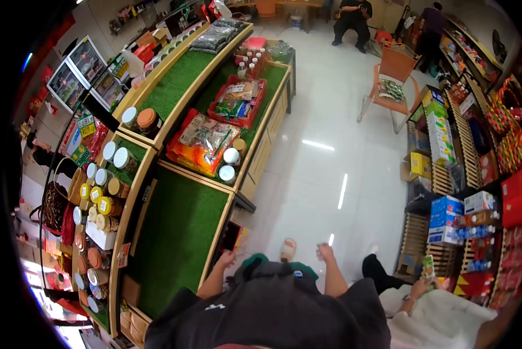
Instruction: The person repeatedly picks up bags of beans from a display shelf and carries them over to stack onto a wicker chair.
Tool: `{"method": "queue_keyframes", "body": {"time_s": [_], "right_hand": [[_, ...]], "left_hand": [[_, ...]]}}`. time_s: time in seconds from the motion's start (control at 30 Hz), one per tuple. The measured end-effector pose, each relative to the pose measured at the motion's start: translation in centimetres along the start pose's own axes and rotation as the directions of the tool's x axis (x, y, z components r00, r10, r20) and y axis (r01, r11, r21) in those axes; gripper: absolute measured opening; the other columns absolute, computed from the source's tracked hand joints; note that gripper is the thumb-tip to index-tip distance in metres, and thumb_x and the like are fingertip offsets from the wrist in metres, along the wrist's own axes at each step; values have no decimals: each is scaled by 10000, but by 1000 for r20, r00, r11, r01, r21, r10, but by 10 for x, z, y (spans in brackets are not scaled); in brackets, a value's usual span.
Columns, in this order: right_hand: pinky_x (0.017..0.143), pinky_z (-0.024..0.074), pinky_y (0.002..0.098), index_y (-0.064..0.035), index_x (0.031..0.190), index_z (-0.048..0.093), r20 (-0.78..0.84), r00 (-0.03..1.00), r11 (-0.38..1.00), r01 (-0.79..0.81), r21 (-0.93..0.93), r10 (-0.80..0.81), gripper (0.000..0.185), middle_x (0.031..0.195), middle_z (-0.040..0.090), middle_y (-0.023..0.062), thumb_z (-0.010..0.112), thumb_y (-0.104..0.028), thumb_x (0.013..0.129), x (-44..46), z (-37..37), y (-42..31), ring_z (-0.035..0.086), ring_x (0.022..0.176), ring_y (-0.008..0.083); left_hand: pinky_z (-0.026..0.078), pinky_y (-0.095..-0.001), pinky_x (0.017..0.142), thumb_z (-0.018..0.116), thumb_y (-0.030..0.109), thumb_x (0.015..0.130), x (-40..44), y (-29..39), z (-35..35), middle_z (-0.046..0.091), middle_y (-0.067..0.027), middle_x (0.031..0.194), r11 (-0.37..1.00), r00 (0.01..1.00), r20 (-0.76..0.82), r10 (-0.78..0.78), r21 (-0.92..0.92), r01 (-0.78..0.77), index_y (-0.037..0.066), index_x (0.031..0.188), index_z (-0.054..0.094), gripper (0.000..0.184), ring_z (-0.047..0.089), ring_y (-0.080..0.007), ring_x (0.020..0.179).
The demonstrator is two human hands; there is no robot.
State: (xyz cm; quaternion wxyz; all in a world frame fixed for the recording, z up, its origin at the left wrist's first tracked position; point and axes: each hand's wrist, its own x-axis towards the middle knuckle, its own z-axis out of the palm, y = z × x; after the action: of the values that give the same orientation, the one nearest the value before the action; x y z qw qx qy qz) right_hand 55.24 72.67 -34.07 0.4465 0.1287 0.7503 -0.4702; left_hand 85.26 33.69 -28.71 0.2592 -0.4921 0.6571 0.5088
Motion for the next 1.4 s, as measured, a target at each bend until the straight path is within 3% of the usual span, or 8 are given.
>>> {"method": "queue_keyframes", "body": {"time_s": [0.27, 0.4, 0.63, 0.73, 0.83, 0.93, 1.13, 1.4], "right_hand": [[615, 536, 354, -49, 1157, 478, -56, 982, 957, 189, 220, -181, 412, 966, 615, 157, 553, -334, 870, 18, -17, -203, 641, 778, 252], [637, 544, 366, -56, 1173, 478, -5, 999, 978, 40, 202, -40, 430, 1009, 616, 174, 546, -352, 868, 46, -30, -197, 644, 791, 285], [685, 507, 450, -75, 1243, 453, -38, 896, 891, -434, 136, 442, 507, 1104, 582, 204, 552, -345, 825, 79, -76, -174, 602, 855, 337], [715, 507, 450, -76, 1246, 436, -8, 912, 896, -402, 191, 411, 520, 1205, 512, 208, 541, -361, 823, 108, -90, -211, 564, 872, 372], [673, 525, 430, -45, 1229, 438, -79, 921, 912, -362, 194, 383, 493, 1124, 569, 206, 527, -330, 837, 163, -94, -272, 597, 914, 339], [631, 532, 405, -26, 1211, 451, -87, 975, 969, -190, 159, 206, 472, 1032, 609, 204, 519, -321, 850, 214, -89, -355, 631, 830, 313], [642, 539, 375, -58, 1230, 442, 103, 994, 997, -35, 63, 29, 437, 1050, 612, 189, 517, -291, 867, 325, -67, -502, 642, 809, 300], [667, 527, 436, -77, 1239, 445, 217, 965, 983, -118, -142, 147, 518, 1059, 606, 190, 539, -384, 832, 413, -76, -631, 630, 840, 318]], "left_hand": [[470, -283, 551, 486, 268, 861, 67, 217, 14, 660, -92, 929, 942, 941, 51, 334, -47, -332, 45, 1197, 525, 405, 638, -171, 714], [521, -339, 734, 553, 260, 812, 98, 279, 2, 665, -148, 934, 956, 957, 23, 289, -63, -287, 18, 1134, 581, 404, 656, -250, 828], [493, -355, 670, 540, 258, 800, 224, 304, -31, 640, -149, 906, 964, 975, -100, 196, 200, -173, 16, 1026, 622, 341, 615, -247, 761], [426, -427, 918, 511, 341, 820, 237, 361, -66, 599, -215, 1136, 999, 996, -77, 41, -20, -42, 13, 1096, 622, 443, 544, -379, 1075], [426, -443, 910, 518, 338, 817, 247, 402, -95, 608, -211, 1112, 988, 984, -124, 127, -69, -136, 5, 1095, 610, 443, 543, -387, 1068], [471, -371, 799, 538, 267, 809, 251, 452, -113, 648, -158, 942, 953, 973, -181, 146, -238, -187, 4, 1033, 598, 351, 616, -276, 890], [489, -323, 621, 542, 264, 798, 284, 517, -117, 649, -100, 856, 930, 981, -181, 77, -341, -136, 31, 1047, 606, 348, 610, -182, 714], [507, -311, 656, 506, 219, 830, 304, 586, -107, 672, -113, 842, 909, 920, -391, 36, -370, -193, 38, 1076, 614, 324, 641, -179, 710]]}}
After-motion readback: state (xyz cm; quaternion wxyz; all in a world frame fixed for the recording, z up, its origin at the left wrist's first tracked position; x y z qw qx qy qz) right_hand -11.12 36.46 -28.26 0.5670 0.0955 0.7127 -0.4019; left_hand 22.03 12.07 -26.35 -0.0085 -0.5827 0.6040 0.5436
